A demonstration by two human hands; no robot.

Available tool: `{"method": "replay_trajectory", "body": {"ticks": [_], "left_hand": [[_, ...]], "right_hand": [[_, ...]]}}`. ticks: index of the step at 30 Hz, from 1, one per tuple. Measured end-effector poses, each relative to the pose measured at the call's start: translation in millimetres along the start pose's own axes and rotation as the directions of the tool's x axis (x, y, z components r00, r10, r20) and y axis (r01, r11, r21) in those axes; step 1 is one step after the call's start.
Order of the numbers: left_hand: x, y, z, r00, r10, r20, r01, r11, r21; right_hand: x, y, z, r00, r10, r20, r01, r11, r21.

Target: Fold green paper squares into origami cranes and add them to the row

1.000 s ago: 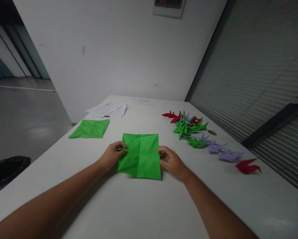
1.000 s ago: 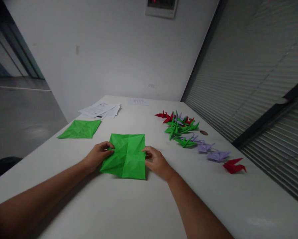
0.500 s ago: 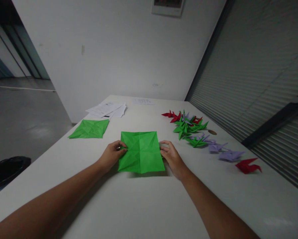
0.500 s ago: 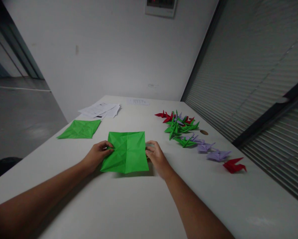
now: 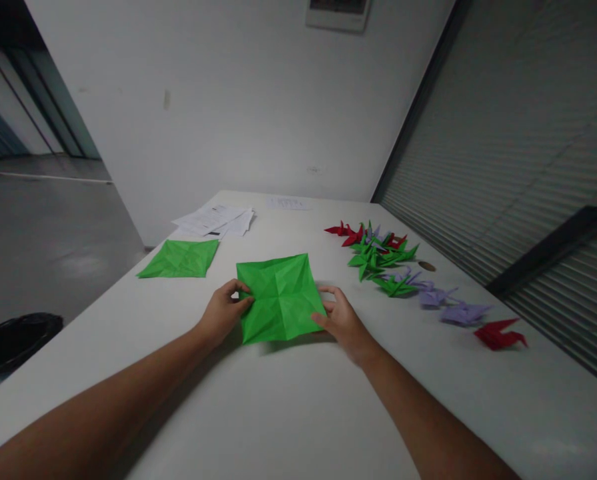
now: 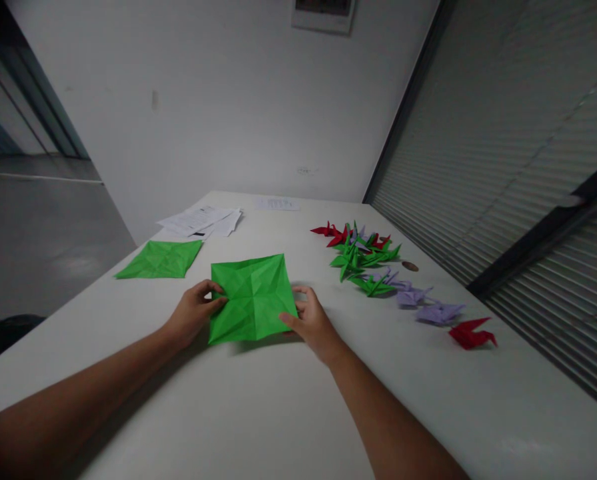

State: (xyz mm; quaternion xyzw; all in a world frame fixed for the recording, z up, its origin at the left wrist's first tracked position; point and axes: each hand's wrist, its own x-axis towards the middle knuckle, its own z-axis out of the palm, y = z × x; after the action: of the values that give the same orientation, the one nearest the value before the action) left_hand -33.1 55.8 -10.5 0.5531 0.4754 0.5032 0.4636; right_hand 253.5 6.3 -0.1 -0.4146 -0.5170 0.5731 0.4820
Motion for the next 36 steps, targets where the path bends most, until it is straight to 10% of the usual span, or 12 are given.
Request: {"method": "replay_trajectory", "body": {"ticks": [9, 15, 36], "left_hand": [[1.7, 2.0, -7.2, 0.992, 0.008, 0.129, 0.005, 0.995, -0.102], [12.4, -5.2, -19.3, 0.990, -0.024, 0.142, -0.001, 0.985, 0.173], [18.8, 3.7, -30.6, 0.991, 0.004, 0.132, -0.081, 0.808, 0.583]], "right_hand": [[12.4, 4.7, -16.8, 0.988, -0.156, 0.001, 0.144, 0.909, -0.391], [9.4, -0.9, -25.6, 0.990, -0.142, 0.018, 0.124, 0.786, -0.606], [5.7, 0.4, -19.9, 0.996, 0.089, -0.031, -0.094, 0.954, -0.286]]}}
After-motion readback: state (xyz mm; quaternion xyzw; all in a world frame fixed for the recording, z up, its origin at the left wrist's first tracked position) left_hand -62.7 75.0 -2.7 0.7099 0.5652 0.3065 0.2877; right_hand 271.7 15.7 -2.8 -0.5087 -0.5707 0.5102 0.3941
